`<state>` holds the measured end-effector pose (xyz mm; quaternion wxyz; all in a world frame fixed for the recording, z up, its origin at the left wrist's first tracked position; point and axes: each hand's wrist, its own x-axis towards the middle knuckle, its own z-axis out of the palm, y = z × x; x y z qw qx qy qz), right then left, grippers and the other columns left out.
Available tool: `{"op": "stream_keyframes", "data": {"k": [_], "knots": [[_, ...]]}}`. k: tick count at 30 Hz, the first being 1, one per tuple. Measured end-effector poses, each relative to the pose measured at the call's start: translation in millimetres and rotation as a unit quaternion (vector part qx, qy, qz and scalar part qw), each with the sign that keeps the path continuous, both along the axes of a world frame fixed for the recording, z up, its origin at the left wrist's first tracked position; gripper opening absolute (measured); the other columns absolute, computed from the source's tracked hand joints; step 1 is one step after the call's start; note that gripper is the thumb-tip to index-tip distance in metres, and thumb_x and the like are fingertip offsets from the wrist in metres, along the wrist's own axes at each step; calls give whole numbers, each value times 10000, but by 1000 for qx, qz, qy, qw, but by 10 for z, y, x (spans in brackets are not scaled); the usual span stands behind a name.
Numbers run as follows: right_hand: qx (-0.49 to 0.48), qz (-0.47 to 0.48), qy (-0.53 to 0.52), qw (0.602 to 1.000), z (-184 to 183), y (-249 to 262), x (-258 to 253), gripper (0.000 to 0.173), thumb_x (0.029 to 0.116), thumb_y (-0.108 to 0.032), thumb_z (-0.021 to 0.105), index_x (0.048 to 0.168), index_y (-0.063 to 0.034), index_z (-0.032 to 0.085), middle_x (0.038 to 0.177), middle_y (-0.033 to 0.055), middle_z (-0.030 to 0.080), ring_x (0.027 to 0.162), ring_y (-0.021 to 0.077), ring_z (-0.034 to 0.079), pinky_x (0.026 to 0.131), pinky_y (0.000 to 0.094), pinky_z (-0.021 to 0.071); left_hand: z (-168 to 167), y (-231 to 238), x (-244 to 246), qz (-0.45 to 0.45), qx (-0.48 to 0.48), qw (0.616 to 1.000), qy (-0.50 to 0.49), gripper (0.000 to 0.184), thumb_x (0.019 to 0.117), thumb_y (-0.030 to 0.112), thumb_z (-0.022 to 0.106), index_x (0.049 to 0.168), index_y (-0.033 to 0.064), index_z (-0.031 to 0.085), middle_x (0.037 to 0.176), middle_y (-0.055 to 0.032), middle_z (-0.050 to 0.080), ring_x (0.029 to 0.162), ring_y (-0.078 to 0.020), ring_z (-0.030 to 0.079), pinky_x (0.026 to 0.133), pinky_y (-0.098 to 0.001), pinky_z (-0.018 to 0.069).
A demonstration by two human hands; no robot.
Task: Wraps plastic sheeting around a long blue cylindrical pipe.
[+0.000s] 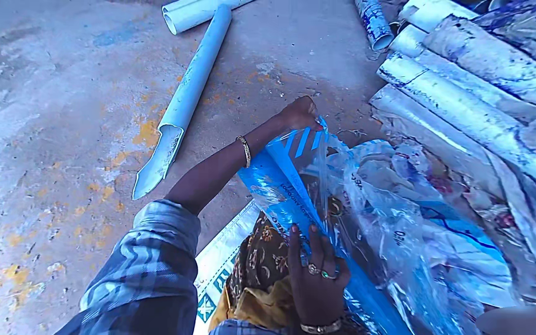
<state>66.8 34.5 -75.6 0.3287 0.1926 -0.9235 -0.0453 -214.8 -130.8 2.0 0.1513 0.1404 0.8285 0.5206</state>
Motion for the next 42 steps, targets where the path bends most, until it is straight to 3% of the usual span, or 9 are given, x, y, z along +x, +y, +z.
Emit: {"op": "stream_keyframes", "data": {"k": [9,11,14,17,21,26,32,39,42], "knots": [[-6,-3,-34,999,86,104,-208,464,883,-347,684,1299,-142,686,1249,203,672,1118,357,637,846,494,428,776,-18,-323,-55,-112,992,-35,195,920,-9,627,757,94,659,730,55,677,646,-27,605,598,-223,467],[-37,18,-65,997,130,197,-314,543,889,-423,635,1315,-90,689,1244,242,673,1076,418,644,816,545,445,801,-238,-230,-56,-80,995,-13,162,973,30,547,1005,67,701,941,15,714,832,-53,636,717,-265,484],[-73,50,-122,989,219,391,-470,689,872,-531,598,1333,-24,673,1265,272,670,1094,472,649,858,589,473,810,-733,-18,-15,-1,999,44,451,973,57,420,1396,21,571,1375,-121,626,1180,-165,633,954,-354,513],[-114,73,-186,973,325,564,-629,757,836,-547,625,1358,1,650,1291,266,668,1086,484,671,863,615,514,542,-1133,307,59,-14,974,217,256,973,37,604,1207,-47,665,1169,-131,698,946,-60,681,839,-220,549],[-167,95,-249,949,388,671,-814,787,800,-522,668,1362,27,635,1233,263,692,1072,480,677,858,618,532,-15,-1205,1079,123,-78,929,340,139,946,33,649,1018,-25,753,878,-106,731,710,-65,643,660,-203,513],[-191,113,-296,929,399,781,-971,808,802,-524,663,1380,38,615,1192,264,702,1040,471,686,818,624,540,-562,-935,1471,222,-52,906,356,148,925,-7,673,1047,-51,744,998,-170,724,840,-180,712,782,-290,585],[-231,109,-362,897,427,879,-1088,797,818,-501,681,1403,33,593,1242,263,685,1091,441,683,889,620,527,-700,-593,1382,307,-20,890,336,133,905,-22,706,1012,-89,747,1050,-227,707,902,-268,726,842,-361,599],[-225,106,-369,896,434,880,-1114,798,838,-490,671,1411,56,574,1257,282,675,1089,470,680,889,650,513,-652,-469,1309,329,-103,875,340,93,929,-37,656,917,-89,732,993,-231,709,880,-341,718,809,-448,586],[-203,99,-356,907,438,850,-1099,809,838,-506,667,1415,53,573,1194,289,694,1000,497,691,810,669,523,-685,-471,1255,328,-208,844,369,103,930,-4,641,906,-87,697,905,-233,685,809,-388,711,665,-494,577]]}}
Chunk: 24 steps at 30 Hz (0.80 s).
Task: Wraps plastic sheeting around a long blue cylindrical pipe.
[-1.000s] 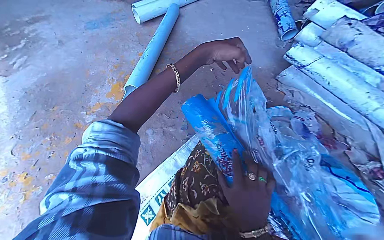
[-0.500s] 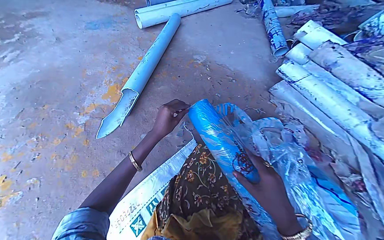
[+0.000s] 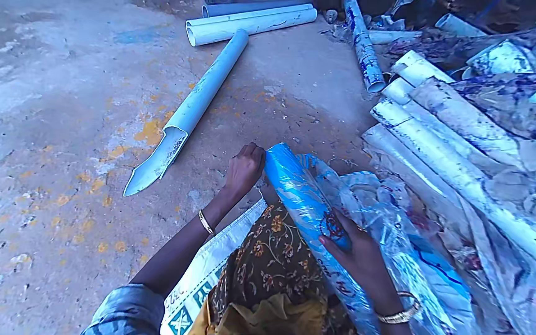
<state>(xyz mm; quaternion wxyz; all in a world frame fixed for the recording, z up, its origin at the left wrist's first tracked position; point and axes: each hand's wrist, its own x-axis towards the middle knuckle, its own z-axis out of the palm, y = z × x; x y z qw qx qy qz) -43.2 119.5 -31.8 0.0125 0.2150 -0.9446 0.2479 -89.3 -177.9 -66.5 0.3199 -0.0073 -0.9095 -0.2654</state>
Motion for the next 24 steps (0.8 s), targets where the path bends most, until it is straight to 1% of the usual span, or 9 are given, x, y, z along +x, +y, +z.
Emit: {"op": "stream_keyframes", "data": {"k": [3,7,10,11,13,16,19,21,24], "knots": [[7,-10,8,1000,0,-20,16,814,832,-535,664,1416,27,587,1199,273,701,1012,495,692,811,668,525,-53,-108,-73,13,-99,995,2,110,897,43,668,889,-66,652,831,-215,646,737,-384,693,559,-473,539],[9,-2,6,1000,17,-21,11,796,849,-520,656,1409,40,587,1183,277,705,1006,488,696,812,662,527,40,-268,-113,13,-172,985,-2,97,912,61,655,917,-31,627,839,-203,626,716,-373,668,560,-465,506],[39,1,94,995,-53,-159,164,808,807,-555,661,1361,34,636,1166,255,719,976,459,712,788,613,555,386,-542,-303,54,-126,989,-56,154,1002,78,561,1039,-61,616,916,-263,661,811,-461,689,640,-573,519],[56,-3,125,991,-70,-209,213,805,799,-565,664,1350,21,649,1180,243,719,1010,449,712,818,610,556,495,-656,-451,49,-98,991,-75,214,1017,106,532,1068,-76,631,913,-281,671,818,-494,686,651,-625,498],[76,-20,139,987,-76,-227,298,792,789,-547,704,1350,9,651,1199,236,711,1039,439,703,826,588,560,652,-747,-628,-20,-52,990,-130,279,1055,148,504,1149,-81,633,964,-309,675,887,-534,665,740,-714,454],[78,-33,135,987,-48,-188,275,796,798,-535,707,1363,21,637,1200,245,708,1009,437,708,797,578,562,810,-688,-764,-85,-54,985,-141,267,1057,141,501,1145,-72,636,1001,-296,687,929,-513,674,778,-715,457],[90,-29,163,982,-84,-264,365,788,819,-542,656,1354,36,640,1224,269,695,1010,465,703,796,598,552,885,-598,-784,-57,-85,982,-156,268,1060,143,478,1151,-54,635,1078,-275,680,987,-489,676,801,-670,482],[113,-31,200,973,-138,-370,476,775,838,-565,614,1344,21,653,1227,275,687,1038,463,692,827,589,539,904,-542,-805,-31,-97,980,-170,275,1065,150,470,1160,-59,621,1078,-279,674,989,-489,676,796,-655,486],[141,-48,250,957,-195,-463,592,726,810,-562,654,1302,-30,694,1244,254,687,1100,440,680,904,572,524,953,-415,-860,-23,-73,979,-187,281,1075,158,469,1184,-58,612,1047,-302,670,975,-527,663,786,-691,473]]}}
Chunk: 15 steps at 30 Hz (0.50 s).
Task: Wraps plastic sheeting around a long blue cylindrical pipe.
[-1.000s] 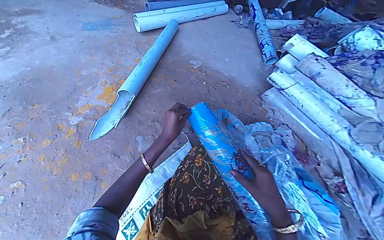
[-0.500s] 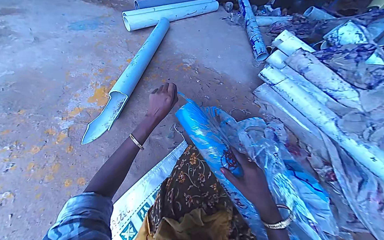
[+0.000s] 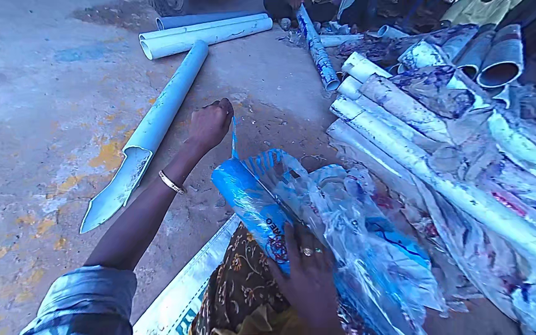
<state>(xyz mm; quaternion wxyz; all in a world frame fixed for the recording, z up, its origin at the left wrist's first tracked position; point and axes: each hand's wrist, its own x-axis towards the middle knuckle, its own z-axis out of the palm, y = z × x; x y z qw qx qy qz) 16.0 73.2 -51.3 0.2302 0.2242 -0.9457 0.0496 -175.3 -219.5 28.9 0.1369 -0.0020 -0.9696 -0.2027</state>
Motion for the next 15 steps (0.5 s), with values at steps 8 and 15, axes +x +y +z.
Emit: {"op": "stream_keyframes", "data": {"k": [8,15], "knots": [[-21,-17,-35,999,54,-11,39,718,767,-504,762,1316,-47,690,1289,263,666,1163,453,660,937,583,528,18,-344,7,25,326,930,167,451,1057,180,308,1293,-59,609,1202,-244,682,1114,-280,641,976,-485,446],[-23,-8,-20,999,41,-56,48,691,767,-501,756,1300,-64,701,1276,241,680,1157,425,670,920,552,543,1500,-553,644,-246,194,811,494,344,1110,269,419,1280,36,607,1256,-35,667,1219,-119,599,1068,-344,468]]}}
